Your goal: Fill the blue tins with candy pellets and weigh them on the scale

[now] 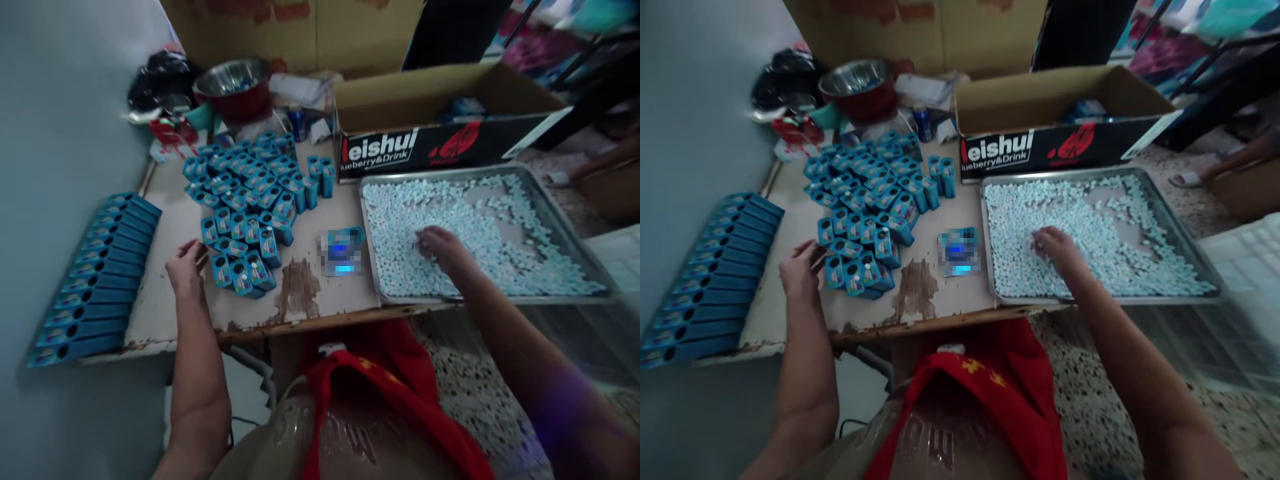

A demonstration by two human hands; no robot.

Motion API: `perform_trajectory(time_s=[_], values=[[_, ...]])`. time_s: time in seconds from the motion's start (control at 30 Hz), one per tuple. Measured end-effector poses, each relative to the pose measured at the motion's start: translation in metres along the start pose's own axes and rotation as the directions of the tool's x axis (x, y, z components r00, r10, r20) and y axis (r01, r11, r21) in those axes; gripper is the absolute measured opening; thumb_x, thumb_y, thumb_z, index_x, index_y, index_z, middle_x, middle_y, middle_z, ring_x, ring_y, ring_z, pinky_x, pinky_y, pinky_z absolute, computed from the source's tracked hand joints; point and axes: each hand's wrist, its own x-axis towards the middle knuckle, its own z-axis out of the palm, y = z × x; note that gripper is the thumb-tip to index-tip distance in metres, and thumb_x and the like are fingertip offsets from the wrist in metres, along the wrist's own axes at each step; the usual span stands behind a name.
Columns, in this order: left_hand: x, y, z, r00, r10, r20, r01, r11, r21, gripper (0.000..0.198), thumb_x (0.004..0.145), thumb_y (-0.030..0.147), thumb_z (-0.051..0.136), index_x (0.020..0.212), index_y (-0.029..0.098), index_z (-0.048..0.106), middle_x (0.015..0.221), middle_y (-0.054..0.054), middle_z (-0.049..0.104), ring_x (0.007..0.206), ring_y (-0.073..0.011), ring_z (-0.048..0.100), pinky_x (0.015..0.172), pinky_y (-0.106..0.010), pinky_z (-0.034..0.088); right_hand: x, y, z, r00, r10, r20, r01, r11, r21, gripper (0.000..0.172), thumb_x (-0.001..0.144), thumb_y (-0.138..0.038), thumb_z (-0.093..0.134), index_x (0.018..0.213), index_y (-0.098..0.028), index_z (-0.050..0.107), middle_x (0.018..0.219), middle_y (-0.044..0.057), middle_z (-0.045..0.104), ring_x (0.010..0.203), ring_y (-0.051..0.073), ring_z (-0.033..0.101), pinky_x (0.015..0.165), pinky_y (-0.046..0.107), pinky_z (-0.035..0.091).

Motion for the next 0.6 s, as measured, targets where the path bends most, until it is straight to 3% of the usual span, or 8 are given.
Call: perform_trajectory(time_s=[0.07, 0.13, 0.2, 0.27, 0.37, 0.47, 0.6], values=[[-0.01, 0.01, -0.004, 0.984, 0.135, -0.113, -0.128, 0.99, 0.065, 0.019, 0.088, 0.025, 0.073, 0.104, 0.019, 0.064, 0.099, -0.002, 0.074, 0.12, -0.029, 0.076, 0.11, -0.051, 0.064, 0.005, 0.002, -0.01, 0.994, 0.108, 0.011, -0.109, 0.984, 0.143, 0.038, 0.095, -0.062, 0.058, 0.083, -0.029, 0.046, 0.067, 0.002, 0.06, 0.059, 0.016, 0.05, 0.051, 0.027, 0.037], [-0.025, 0.027, -0.008, 0.918, 0.347, -0.194, -0.319, 0.934, 0.159, 0.024, 0.088, 0.031, 0.075, 0.106, 0.022, 0.063, 0.113, -0.002, 0.074, 0.131, -0.0322, 0.071, 0.122, -0.06, 0.058, 0.004, 0.003, -0.019, 0.982, 0.186, 0.035, -0.189, 0.95, 0.249, 0.034, 0.09, -0.053, 0.069, 0.085, -0.028, 0.048, 0.071, 0.003, 0.063, 0.064, 0.015, 0.054, 0.053, 0.027, 0.04], [-0.047, 0.047, -0.01, 0.816, 0.557, -0.156, -0.513, 0.821, 0.249, 0.025, 0.092, 0.043, 0.077, 0.108, 0.029, 0.063, 0.121, -0.002, 0.074, 0.133, -0.0352, 0.07, 0.126, -0.065, 0.056, -0.001, 0.002, -0.025, 0.969, 0.238, 0.069, -0.247, 0.911, 0.33, 0.03, 0.082, -0.04, 0.081, 0.088, -0.025, 0.056, 0.074, 0.002, 0.065, 0.065, 0.014, 0.054, 0.054, 0.024, 0.038], [-0.076, 0.065, -0.009, 0.742, 0.666, -0.07, -0.627, 0.728, 0.276, 0.029, 0.097, 0.059, 0.074, 0.109, 0.035, 0.064, 0.125, -0.003, 0.073, 0.135, -0.0372, 0.07, 0.126, -0.067, 0.056, -0.008, -0.004, -0.028, 0.952, 0.292, 0.097, -0.307, 0.881, 0.36, 0.027, 0.077, -0.025, 0.086, 0.09, -0.022, 0.063, 0.071, -0.001, 0.065, 0.062, 0.011, 0.051, 0.052, 0.023, 0.032], [-0.121, 0.081, 0.002, 0.721, 0.689, 0.078, -0.684, 0.689, 0.238, 0.037, 0.097, 0.072, 0.073, 0.114, 0.039, 0.068, 0.132, -0.003, 0.072, 0.151, -0.04, 0.058, 0.137, -0.073, 0.044, -0.015, -0.016, -0.029, 0.93, 0.351, 0.11, -0.368, 0.882, 0.295, 0.018, 0.079, -0.009, 0.082, 0.088, -0.018, 0.068, 0.063, -0.002, 0.063, 0.055, 0.009, 0.047, 0.051, 0.022, 0.029], [-0.154, 0.081, 0.017, 0.665, 0.697, 0.267, -0.745, 0.641, 0.182, 0.028, 0.097, 0.063, 0.078, 0.115, 0.042, 0.073, 0.134, -0.003, 0.073, 0.159, -0.0404, 0.05, 0.144, -0.075, 0.031, -0.015, -0.028, -0.028, 0.911, 0.389, 0.139, -0.412, 0.844, 0.343, 0.015, 0.083, -0.008, 0.08, 0.089, -0.016, 0.068, 0.068, -0.001, 0.068, 0.059, 0.01, 0.055, 0.055, 0.022, 0.037], [-0.183, 0.065, 0.042, 0.619, 0.693, 0.37, -0.755, 0.655, 0.034, 0.024, 0.103, 0.053, 0.078, 0.122, 0.039, 0.073, 0.131, -0.002, 0.072, 0.153, -0.04, 0.057, 0.135, -0.074, 0.045, -0.013, -0.039, -0.025, 0.898, 0.417, 0.142, -0.434, 0.784, 0.444, 0.028, 0.079, -0.002, 0.083, 0.096, -0.017, 0.066, 0.071, -0.002, 0.069, 0.062, 0.01, 0.06, 0.058, 0.021, 0.042]])
